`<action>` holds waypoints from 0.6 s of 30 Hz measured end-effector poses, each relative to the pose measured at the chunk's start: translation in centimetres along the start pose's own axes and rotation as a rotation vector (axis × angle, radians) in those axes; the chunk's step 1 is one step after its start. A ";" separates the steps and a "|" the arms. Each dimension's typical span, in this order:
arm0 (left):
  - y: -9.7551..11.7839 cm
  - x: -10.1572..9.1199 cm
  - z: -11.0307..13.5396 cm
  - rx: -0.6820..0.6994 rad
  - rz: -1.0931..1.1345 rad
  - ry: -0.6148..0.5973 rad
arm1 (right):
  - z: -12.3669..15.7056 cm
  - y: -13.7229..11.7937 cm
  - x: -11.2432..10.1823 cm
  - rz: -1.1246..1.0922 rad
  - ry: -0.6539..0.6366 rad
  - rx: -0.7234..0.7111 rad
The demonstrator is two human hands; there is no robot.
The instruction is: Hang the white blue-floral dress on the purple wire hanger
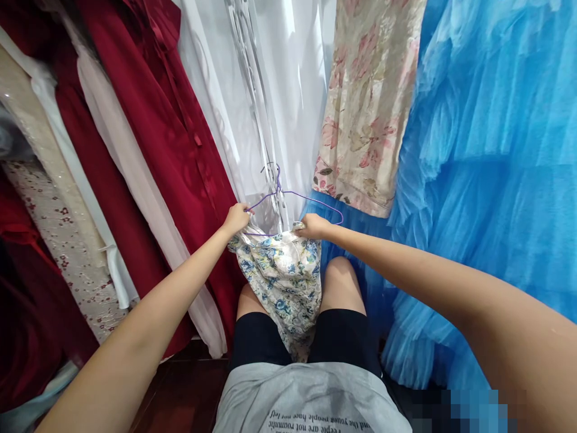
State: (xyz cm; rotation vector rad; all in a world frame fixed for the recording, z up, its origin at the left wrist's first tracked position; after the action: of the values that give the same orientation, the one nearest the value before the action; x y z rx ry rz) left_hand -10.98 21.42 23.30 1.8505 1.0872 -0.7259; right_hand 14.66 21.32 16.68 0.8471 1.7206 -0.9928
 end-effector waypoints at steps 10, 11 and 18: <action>2.2 0.7 -0.7 0.038 0.009 0.097 | 2.2 -1.8 -3.2 -0.054 -0.035 -0.052; 1.9 0.6 -0.7 0.059 -0.002 0.101 | 2.9 -1.9 -3.7 -0.095 -0.022 -0.084; 1.1 0.8 -0.8 0.079 -0.044 0.113 | 8.9 4.0 -6.9 -0.247 0.473 0.045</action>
State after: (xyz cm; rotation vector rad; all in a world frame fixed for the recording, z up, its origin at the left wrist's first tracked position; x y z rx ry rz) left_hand -9.64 22.15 23.47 1.9595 1.1900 -0.7058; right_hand 23.73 14.37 20.21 0.9692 2.2544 -1.0531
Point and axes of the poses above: each hand's wrist, its own z-axis away from the middle knuckle, its own x-axis out of the palm, y = z × x, the point moved 5 cm from there along -z, towards the middle knuckle, and after that the axes turned 3 degrees about -y, right-handed, at the moved point
